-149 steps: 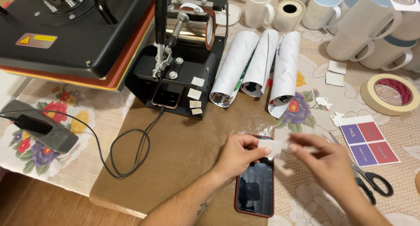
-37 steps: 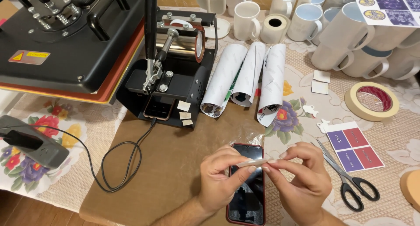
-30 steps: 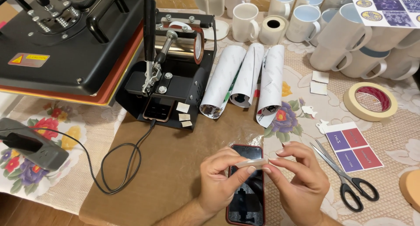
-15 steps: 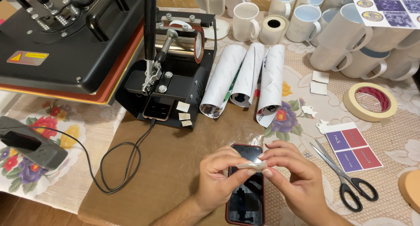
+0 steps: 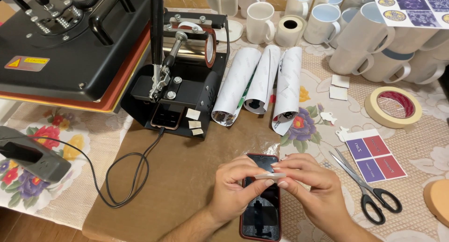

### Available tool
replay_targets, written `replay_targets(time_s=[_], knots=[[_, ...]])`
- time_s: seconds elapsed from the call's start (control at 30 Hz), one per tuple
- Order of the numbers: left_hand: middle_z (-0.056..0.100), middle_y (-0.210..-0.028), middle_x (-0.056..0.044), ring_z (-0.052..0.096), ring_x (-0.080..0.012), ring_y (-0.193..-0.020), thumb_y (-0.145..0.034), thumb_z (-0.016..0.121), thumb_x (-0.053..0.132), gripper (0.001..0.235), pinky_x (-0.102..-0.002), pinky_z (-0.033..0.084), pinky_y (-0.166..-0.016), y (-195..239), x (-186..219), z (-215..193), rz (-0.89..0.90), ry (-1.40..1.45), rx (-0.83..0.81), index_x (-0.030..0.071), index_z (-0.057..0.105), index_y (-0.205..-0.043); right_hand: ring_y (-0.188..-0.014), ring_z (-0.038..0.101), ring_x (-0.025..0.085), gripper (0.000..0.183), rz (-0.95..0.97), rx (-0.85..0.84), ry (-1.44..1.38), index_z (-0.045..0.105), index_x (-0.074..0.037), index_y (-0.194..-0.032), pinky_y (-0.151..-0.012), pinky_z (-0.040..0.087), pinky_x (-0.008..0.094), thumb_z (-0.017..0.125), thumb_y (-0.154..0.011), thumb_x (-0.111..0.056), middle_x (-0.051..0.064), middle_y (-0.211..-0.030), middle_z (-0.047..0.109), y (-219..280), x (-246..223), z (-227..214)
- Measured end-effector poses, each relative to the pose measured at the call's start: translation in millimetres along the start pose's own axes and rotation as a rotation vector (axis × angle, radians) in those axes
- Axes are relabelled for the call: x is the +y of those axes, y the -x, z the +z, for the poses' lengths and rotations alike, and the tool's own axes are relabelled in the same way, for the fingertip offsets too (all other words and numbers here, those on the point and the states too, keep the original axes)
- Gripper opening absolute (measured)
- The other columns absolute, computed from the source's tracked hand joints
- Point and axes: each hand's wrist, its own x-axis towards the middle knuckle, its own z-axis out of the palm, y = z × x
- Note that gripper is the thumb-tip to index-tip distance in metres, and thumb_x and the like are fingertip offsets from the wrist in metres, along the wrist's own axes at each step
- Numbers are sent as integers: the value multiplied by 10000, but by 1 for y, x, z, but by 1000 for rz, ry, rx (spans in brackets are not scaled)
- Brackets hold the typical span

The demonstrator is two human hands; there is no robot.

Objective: Applying small printed labels and heat-resistant tape to a phone case to prepare it for heat transfer.

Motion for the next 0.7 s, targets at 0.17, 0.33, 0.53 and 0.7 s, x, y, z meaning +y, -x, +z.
replay_targets(time_s=[0.17, 0.33, 0.53, 0.7], knots=[[713, -774, -10, 611, -142, -684, -874, 788, 126, 41, -283, 499, -719, -1, 0, 1, -7, 2, -17, 104, 755, -888, -919, 710, 204, 123, -20, -11, 57, 806, -111, -923, -911, 541, 337, 731, -837, -157, 44, -949, 818, -3, -3, -2], [715, -781, -13, 593, -129, -695, -851, 801, 107, 54, -282, 498, -731, -2, -10, -1, -74, -38, -51, 103, 766, -892, -1074, 672, 203, 88, 18, -121, 188, 837, -191, -853, -1006, 482, 405, 804, -772, -194, -7, -1015, 804, -19, -4, -15], [623, -758, 7, 497, -78, -686, -814, 836, 137, 89, -231, 386, -634, 1, -18, 3, -332, 75, -85, 99, 771, -864, -1294, 553, 225, 83, 131, -290, 273, 890, -186, -759, -1061, 405, 481, 842, -740, -250, -58, -1079, 741, -32, -2, -27], [632, -793, -11, 551, -85, -742, -809, 823, 115, 125, -215, 437, -672, 4, -41, 5, -453, 390, 93, 26, 747, -853, -1012, 597, 173, 89, 295, -51, -56, 858, -115, -819, -908, 465, 338, 851, -733, -137, 10, -976, 666, -16, 23, 1]])
